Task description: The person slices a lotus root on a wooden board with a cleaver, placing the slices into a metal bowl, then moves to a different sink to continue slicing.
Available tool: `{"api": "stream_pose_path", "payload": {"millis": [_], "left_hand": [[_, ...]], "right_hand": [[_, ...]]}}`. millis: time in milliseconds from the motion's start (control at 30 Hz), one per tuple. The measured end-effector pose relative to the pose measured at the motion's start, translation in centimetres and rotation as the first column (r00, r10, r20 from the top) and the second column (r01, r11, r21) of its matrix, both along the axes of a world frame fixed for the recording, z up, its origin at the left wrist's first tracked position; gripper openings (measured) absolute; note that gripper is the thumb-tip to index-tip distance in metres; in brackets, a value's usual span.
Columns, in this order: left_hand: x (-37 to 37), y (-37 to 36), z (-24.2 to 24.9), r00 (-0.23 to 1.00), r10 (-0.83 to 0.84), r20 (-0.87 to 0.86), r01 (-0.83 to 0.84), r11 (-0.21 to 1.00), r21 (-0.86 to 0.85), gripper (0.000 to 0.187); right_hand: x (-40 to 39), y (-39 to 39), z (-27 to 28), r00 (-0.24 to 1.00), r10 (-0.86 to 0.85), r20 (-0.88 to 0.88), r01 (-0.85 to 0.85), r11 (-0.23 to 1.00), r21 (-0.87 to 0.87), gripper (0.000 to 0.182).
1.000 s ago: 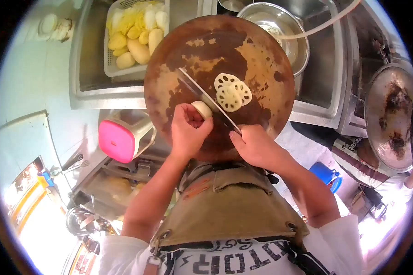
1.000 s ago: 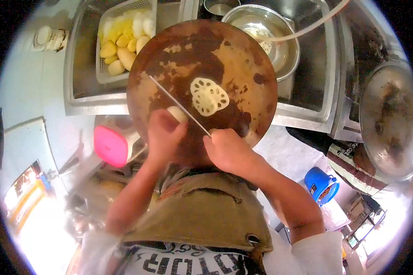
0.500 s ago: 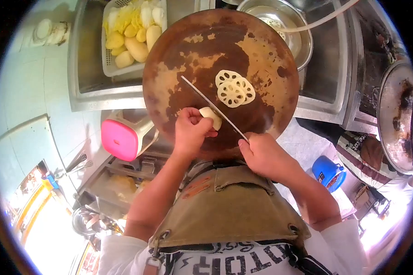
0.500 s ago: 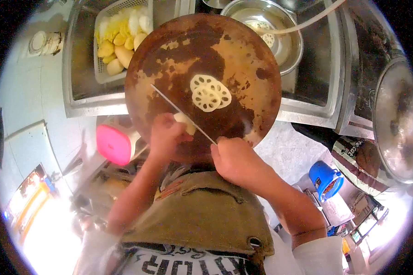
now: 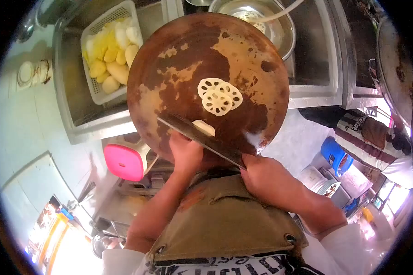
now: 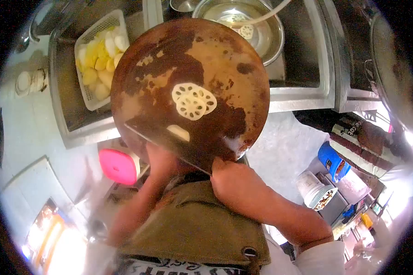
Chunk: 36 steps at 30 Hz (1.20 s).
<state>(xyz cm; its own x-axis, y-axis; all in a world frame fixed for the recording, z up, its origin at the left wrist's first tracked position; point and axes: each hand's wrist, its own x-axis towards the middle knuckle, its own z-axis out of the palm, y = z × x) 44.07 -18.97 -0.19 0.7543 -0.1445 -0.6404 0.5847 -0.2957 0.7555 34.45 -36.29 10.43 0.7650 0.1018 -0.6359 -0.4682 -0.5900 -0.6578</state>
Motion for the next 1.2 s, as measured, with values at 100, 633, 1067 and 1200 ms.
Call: {"api": "stream_pose_path", "payload": {"millis": [100,633,1067,1200], "left_hand": [[-0.1,-0.2,0.4,1.000,0.016,0.004,-0.015,0.998,-0.054,0.019],[0.4,-1.2,0.9,0.993,0.071,-0.093,-0.088,0.977,-0.195,0.029],[0.6,0.4,0.0,0.984,-0.011,-0.178,-0.012,0.992,-0.124,0.018],[0.5,0.8,-1.2,0.984,0.003,-0.180,-0.036,0.983,-0.179,0.016]], "right_hand": [[0.1,-0.2,0.3,0.998,0.048,-0.031,-0.049,0.999,-0.022,0.015],[2.0,0.0,-3.6,1.000,0.005,-0.021,-0.003,0.996,0.085,0.020],[4.7,0.8,-4.8,0.996,0.000,-0.085,0.003,0.999,0.032,0.025],[4.6,1.0,-5.1,0.997,-0.005,-0.078,0.007,1.000,0.017,0.024]]}}
